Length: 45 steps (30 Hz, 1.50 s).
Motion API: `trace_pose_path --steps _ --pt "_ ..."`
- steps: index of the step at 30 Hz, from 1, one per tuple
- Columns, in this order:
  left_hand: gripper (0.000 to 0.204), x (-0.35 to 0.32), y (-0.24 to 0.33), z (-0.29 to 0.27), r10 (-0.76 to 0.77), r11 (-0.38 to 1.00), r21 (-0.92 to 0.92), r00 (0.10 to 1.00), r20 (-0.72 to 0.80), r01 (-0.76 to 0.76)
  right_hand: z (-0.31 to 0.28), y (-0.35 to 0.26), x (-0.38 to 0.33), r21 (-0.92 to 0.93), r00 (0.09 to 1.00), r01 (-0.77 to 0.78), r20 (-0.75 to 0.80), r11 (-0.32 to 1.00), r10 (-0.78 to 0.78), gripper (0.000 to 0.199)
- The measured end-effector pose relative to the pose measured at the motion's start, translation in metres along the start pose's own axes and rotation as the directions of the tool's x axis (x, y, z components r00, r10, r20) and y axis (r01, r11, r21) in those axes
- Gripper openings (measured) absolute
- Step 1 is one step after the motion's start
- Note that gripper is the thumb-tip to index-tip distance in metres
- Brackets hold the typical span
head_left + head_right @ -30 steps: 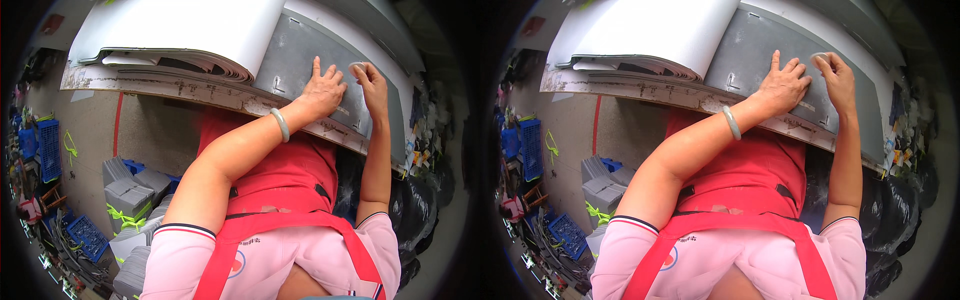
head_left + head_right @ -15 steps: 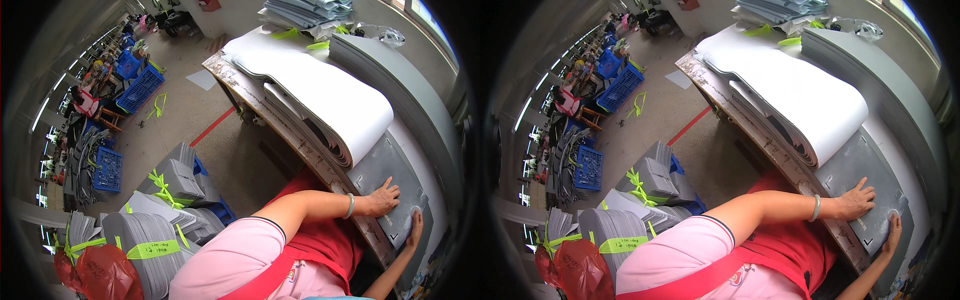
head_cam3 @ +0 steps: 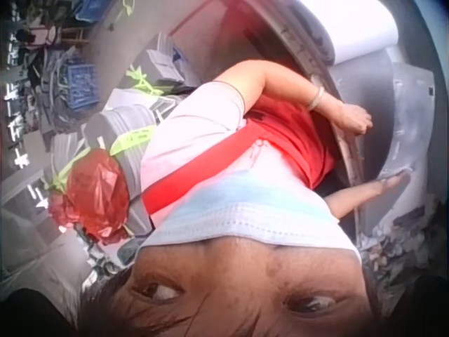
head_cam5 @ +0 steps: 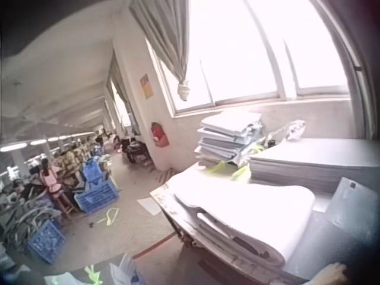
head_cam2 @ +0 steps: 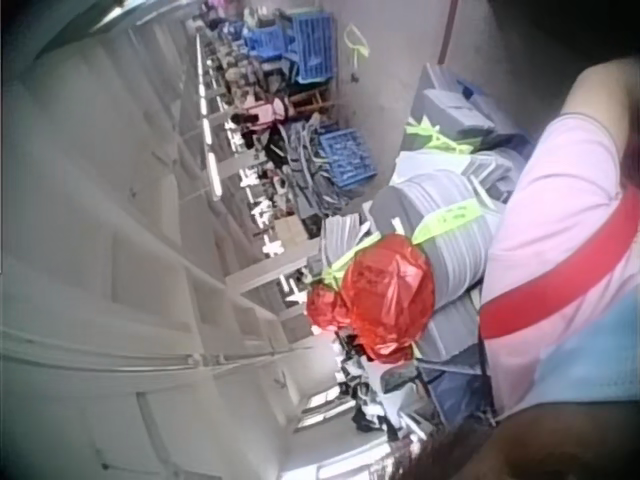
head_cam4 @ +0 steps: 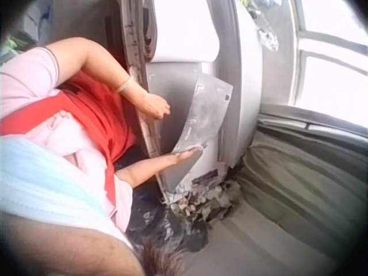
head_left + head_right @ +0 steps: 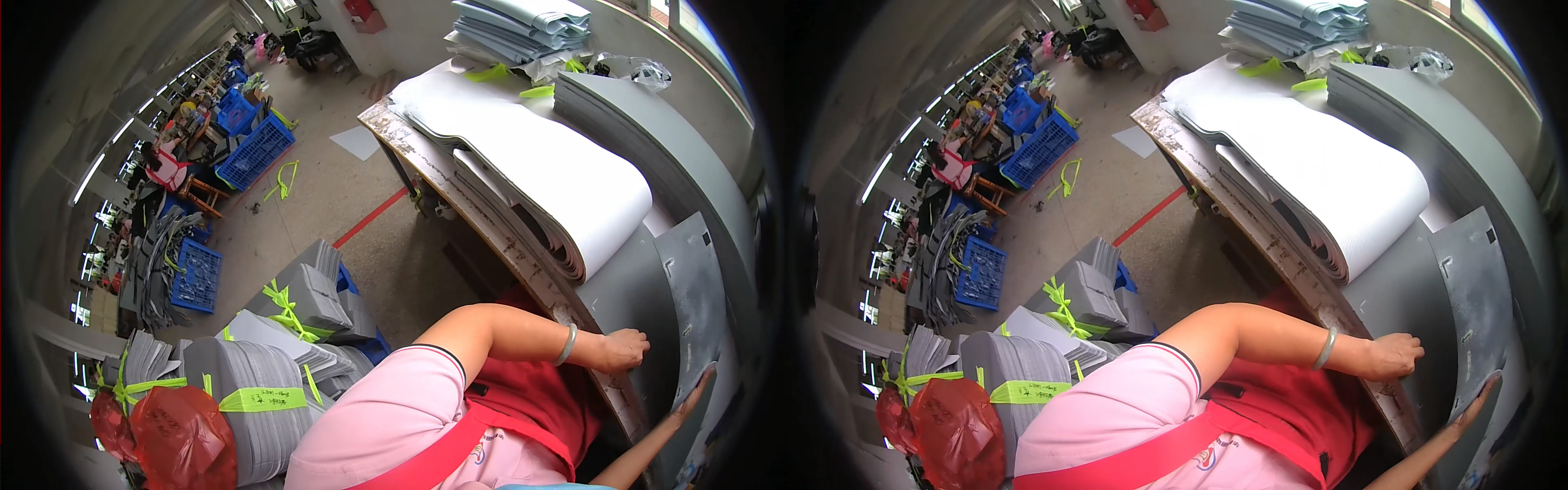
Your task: The person marks sheets of material using a template and a piece of chalk, then flips each sheet over to repeat the tracing.
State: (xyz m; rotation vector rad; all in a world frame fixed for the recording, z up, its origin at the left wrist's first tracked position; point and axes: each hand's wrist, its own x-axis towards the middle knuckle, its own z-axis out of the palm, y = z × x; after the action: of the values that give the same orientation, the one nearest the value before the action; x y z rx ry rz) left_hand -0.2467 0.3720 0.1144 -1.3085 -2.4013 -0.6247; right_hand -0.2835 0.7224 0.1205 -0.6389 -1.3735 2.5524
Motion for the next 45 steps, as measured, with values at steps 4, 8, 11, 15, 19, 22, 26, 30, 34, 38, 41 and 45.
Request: trace_pose_path --steps 4,8,11,15,19,22,26,30,34,38,41,45 --pt "0.019 0.006 -0.011 0.003 -0.028 0.988 -0.149 0.996 0.086 0.041 -0.010 0.001 0.005 0.025 0.995 -0.087 0.056 0.996 0.085 0.080" --pt "0.021 0.006 -0.018 -0.001 -0.014 0.977 -0.209 0.994 0.111 0.037 -0.002 0.004 0.003 -0.095 0.999 -0.009 0.029 0.995 0.012 0.078" --pt "0.018 0.006 -0.015 -0.006 0.003 0.971 -0.237 0.992 0.129 0.028 -0.015 0.002 0.010 -0.215 0.997 0.070 0.053 0.974 -0.060 0.077" --pt "0.014 0.004 -0.013 -0.019 0.050 0.977 -0.214 0.987 0.156 -0.016 -0.017 0.002 0.006 -0.243 0.997 0.058 0.064 0.968 -0.044 0.078" --pt "0.012 0.005 -0.019 -0.024 0.055 0.963 -0.270 0.963 0.265 0.019 0.006 0.003 -0.018 -0.157 0.999 -0.041 0.005 0.987 0.042 0.077" --pt "0.014 0.009 -0.021 -0.024 0.047 0.935 -0.352 0.963 0.265 0.051 0.005 0.001 -0.024 0.019 0.988 -0.145 0.063 0.989 0.143 0.074" --pt "0.008 0.003 -0.026 -0.040 0.074 0.920 -0.391 0.967 0.243 0.027 0.004 -0.005 -0.024 -0.038 0.972 -0.065 0.223 0.997 0.071 0.066" --pt "0.017 -0.003 -0.035 -0.076 0.002 0.881 -0.449 0.949 0.315 0.147 0.024 0.012 -0.017 0.034 0.973 -0.053 0.227 0.998 0.044 0.054" --pt "0.020 0.001 -0.028 -0.083 -0.032 0.853 -0.476 0.930 0.365 0.216 0.028 0.012 -0.032 0.037 0.981 0.031 0.190 0.999 -0.038 0.045" --pt "0.016 0.005 -0.031 -0.082 0.003 0.837 -0.503 0.919 0.395 0.214 0.025 0.010 -0.039 0.033 0.974 0.047 0.221 0.998 -0.053 0.044" --pt "0.017 0.005 -0.030 -0.080 0.029 0.853 -0.489 0.918 0.395 0.184 0.020 0.009 -0.037 0.025 0.968 0.048 0.245 0.999 -0.053 0.053" --pt "0.016 0.005 -0.030 -0.079 -0.045 0.851 -0.470 0.925 0.376 0.233 0.024 0.011 -0.034 0.033 0.963 0.037 0.267 0.999 -0.044 0.049"
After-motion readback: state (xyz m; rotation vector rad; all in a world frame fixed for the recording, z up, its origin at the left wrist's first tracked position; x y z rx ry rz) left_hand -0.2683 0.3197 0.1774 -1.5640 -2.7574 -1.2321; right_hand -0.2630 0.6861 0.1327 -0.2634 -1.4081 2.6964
